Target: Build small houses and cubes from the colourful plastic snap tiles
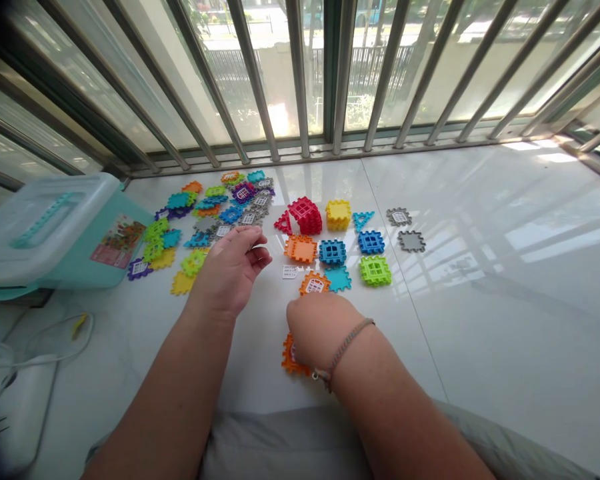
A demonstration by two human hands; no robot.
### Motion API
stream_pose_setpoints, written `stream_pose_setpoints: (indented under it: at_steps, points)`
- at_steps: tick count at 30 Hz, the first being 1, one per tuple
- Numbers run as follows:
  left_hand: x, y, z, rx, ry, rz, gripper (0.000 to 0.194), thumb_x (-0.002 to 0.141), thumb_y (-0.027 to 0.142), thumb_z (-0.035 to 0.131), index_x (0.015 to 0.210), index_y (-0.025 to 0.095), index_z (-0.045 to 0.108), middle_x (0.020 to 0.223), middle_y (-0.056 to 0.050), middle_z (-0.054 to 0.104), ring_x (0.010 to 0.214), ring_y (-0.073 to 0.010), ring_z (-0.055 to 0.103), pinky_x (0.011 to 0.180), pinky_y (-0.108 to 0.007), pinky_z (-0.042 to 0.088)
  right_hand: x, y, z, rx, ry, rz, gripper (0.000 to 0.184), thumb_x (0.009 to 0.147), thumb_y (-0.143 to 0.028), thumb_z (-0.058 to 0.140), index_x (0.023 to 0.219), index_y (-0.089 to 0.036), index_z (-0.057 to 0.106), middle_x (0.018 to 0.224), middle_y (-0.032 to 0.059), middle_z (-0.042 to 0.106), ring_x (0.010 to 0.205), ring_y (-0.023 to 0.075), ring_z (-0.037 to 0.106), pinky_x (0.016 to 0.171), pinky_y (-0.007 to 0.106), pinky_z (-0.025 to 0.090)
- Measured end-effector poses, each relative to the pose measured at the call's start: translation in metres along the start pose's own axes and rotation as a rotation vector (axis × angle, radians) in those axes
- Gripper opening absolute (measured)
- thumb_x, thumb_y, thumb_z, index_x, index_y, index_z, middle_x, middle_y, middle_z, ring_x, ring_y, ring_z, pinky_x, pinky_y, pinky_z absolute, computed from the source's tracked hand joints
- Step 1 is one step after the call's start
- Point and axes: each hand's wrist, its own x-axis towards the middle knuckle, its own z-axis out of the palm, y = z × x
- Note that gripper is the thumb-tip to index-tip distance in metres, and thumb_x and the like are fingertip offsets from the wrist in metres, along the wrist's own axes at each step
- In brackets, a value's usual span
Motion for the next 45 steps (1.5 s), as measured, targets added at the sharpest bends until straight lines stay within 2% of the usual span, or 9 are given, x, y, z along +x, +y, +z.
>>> stream_pose_setpoints:
  at_steps: [6, 10, 14, 17, 22, 27, 35, 41, 45]
  points:
    - [-0.002, 0.0, 0.002, 0.0, 0.007, 0.004, 0.044, 0.064, 0.038, 0.1, 0.09, 0.019, 0.071, 0.084, 0.003, 0.065, 0.066, -0.0096, 0.06, 0.068, -0.024, 0.051, 0.009, -0.003, 0.009, 0.059, 0.202, -0.106, 0.032, 0.096, -0.019, 0.069, 0.128, -0.022, 0.076, 0.108, 0.0134, 0.085, 0.097, 0.0319, 0.081, 0.074, 0.035, 0.053]
    - [-0.001, 0.0, 0.002, -0.004, 0.013, 0.004, 0.043, 0.064, 0.037, 0.1, 0.089, 0.019, 0.07, 0.083, 0.003, 0.065, 0.066, -0.0094, 0.059, 0.068, -0.024, 0.05, 0.017, 0.006, 0.006, 0.148, 0.265, -0.188, 0.025, 0.097, -0.02, 0.069, 0.119, -0.026, 0.078, 0.104, 0.0073, 0.085, 0.092, 0.0261, 0.078, 0.071, 0.031, 0.045]
    - [-0.001, 0.0, 0.001, -0.007, 0.008, 0.009, 0.04, 0.065, 0.036, 0.099, 0.089, 0.019, 0.071, 0.084, 0.003, 0.066, 0.066, -0.0088, 0.058, 0.068, -0.023, 0.05, 0.011, 0.013, -0.001, 0.282, 0.255, -0.242, 0.018, 0.096, -0.02, 0.068, 0.11, -0.025, 0.079, 0.1, 0.0035, 0.084, 0.088, 0.02, 0.075, 0.071, 0.028, 0.042]
    - [0.0, 0.0, 0.0, -0.009, 0.002, 0.011, 0.038, 0.067, 0.036, 0.098, 0.088, 0.019, 0.071, 0.085, 0.002, 0.067, 0.066, -0.0085, 0.058, 0.068, -0.023, 0.049, 0.003, 0.018, -0.005, 0.305, 0.167, -0.25, 0.018, 0.09, -0.018, 0.071, 0.106, -0.025, 0.078, 0.097, 0.0012, 0.083, 0.084, 0.0178, 0.071, 0.069, 0.027, 0.041]
    - [-0.001, 0.0, 0.001, -0.007, 0.001, 0.008, 0.035, 0.07, 0.036, 0.097, 0.087, 0.02, 0.07, 0.083, 0.002, 0.066, 0.067, -0.0091, 0.057, 0.068, -0.024, 0.05, 0.004, 0.029, -0.001, 0.228, 0.109, -0.177, 0.017, 0.084, -0.017, 0.072, 0.099, -0.024, 0.076, 0.096, 0.0012, 0.081, 0.081, 0.018, 0.067, 0.065, 0.028, 0.039]
    - [0.0, -0.001, 0.0, 0.007, -0.002, 0.008, 0.033, 0.072, 0.035, 0.096, 0.086, 0.02, 0.07, 0.084, 0.002, 0.066, 0.067, -0.0089, 0.058, 0.069, -0.024, 0.05, 0.005, 0.027, 0.004, 0.138, 0.128, -0.052, 0.015, 0.085, -0.027, 0.078, 0.099, -0.024, 0.076, 0.091, 0.0035, 0.081, 0.08, 0.022, 0.07, 0.064, 0.031, 0.035]
    - [-0.002, -0.001, 0.001, 0.02, -0.007, 0.001, 0.035, 0.07, 0.037, 0.097, 0.087, 0.02, 0.07, 0.083, 0.002, 0.066, 0.066, -0.0088, 0.058, 0.068, -0.024, 0.049, -0.004, 0.01, 0.008, 0.035, 0.14, 0.029, 0.037, 0.088, -0.027, 0.079, 0.125, -0.023, 0.076, 0.102, 0.0129, 0.084, 0.095, 0.0359, 0.082, 0.072, 0.037, 0.05]
    - [-0.001, -0.001, 0.001, 0.046, 0.004, 0.002, 0.037, 0.068, 0.039, 0.097, 0.087, 0.021, 0.071, 0.086, 0.001, 0.067, 0.068, -0.0094, 0.058, 0.068, -0.025, 0.05, 0.003, 0.001, 0.011, 0.023, 0.115, 0.019, 0.026, 0.094, -0.013, 0.069, 0.118, -0.016, 0.078, 0.104, 0.019, 0.084, 0.101, 0.0366, 0.083, 0.082, 0.041, 0.061]
    - [-0.001, -0.002, 0.001, 0.03, -0.002, -0.003, 0.039, 0.067, 0.038, 0.098, 0.087, 0.021, 0.069, 0.083, 0.002, 0.065, 0.066, -0.0092, 0.057, 0.068, -0.024, 0.049, 0.008, -0.008, 0.011, 0.046, 0.168, -0.009, 0.026, 0.099, -0.01, 0.062, 0.117, -0.015, 0.08, 0.104, 0.0202, 0.084, 0.102, 0.0359, 0.084, 0.083, 0.04, 0.062]
